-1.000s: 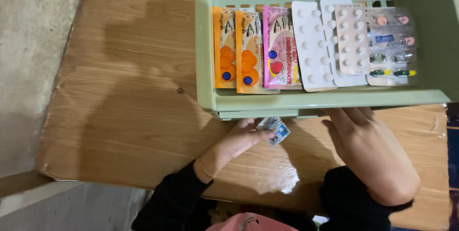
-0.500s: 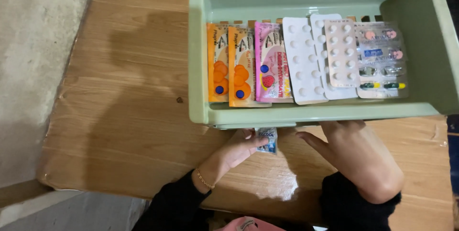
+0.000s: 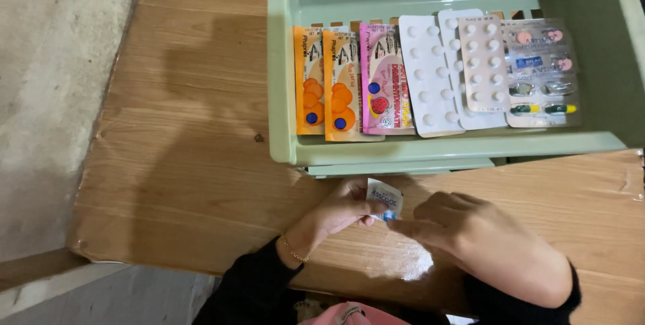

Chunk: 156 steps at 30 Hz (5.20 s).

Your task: Organizing various medication blister packs and sachets into a small plastic drawer unit.

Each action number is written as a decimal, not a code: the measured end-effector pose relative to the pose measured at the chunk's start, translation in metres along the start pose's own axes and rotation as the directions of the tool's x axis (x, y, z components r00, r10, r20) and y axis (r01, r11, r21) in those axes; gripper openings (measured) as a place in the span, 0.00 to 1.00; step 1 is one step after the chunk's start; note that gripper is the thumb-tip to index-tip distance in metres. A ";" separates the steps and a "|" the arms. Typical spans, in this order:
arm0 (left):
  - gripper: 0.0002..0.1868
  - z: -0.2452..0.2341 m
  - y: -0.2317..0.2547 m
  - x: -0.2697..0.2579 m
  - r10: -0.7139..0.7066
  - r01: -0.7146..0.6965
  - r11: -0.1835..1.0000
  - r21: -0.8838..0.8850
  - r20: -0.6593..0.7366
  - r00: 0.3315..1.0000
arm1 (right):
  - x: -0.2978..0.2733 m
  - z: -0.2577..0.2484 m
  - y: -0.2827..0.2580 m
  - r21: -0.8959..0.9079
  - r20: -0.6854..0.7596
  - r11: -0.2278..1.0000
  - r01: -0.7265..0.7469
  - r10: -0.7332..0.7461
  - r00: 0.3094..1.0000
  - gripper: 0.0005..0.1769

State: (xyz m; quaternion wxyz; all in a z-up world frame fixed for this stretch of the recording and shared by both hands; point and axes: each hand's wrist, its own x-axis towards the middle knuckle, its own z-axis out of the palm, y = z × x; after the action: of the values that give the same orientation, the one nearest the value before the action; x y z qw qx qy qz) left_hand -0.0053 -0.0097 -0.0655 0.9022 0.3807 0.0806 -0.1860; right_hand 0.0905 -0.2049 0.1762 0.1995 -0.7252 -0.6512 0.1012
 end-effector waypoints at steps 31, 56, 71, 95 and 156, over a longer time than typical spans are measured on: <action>0.19 0.019 0.006 -0.021 0.311 -0.311 0.950 0.014 0.019 0.950 | 0.018 0.016 -0.004 -0.162 0.011 0.987 -0.009 0.010 1.000 0.26; 0.53 0.037 0.015 -0.017 0.250 -0.256 0.965 0.052 0.096 0.963 | -0.003 -0.003 -0.008 -0.154 -0.005 0.985 -0.076 0.076 0.997 0.24; 0.47 0.024 0.011 -0.005 0.293 -0.260 0.952 -0.160 0.243 0.924 | -0.001 -0.002 0.023 -0.218 -0.626 0.887 -0.406 0.192 0.756 0.23; 0.40 0.035 0.008 -0.009 0.143 -0.132 0.990 -0.055 0.293 0.945 | 0.009 0.024 0.060 0.151 -0.279 0.866 -0.476 0.499 0.820 0.12; 0.20 -0.008 -0.045 0.026 -0.072 0.097 0.959 -0.267 0.101 0.992 | -0.006 -0.018 0.009 -0.152 -0.297 0.921 -0.360 0.305 0.905 0.17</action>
State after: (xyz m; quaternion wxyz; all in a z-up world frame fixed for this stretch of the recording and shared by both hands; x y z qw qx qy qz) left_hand 0.0003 -0.0403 -0.1079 0.9397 0.2409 0.0805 -0.2288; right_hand 0.1052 -0.2140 0.1880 0.1900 -0.8494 -0.4914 -0.0320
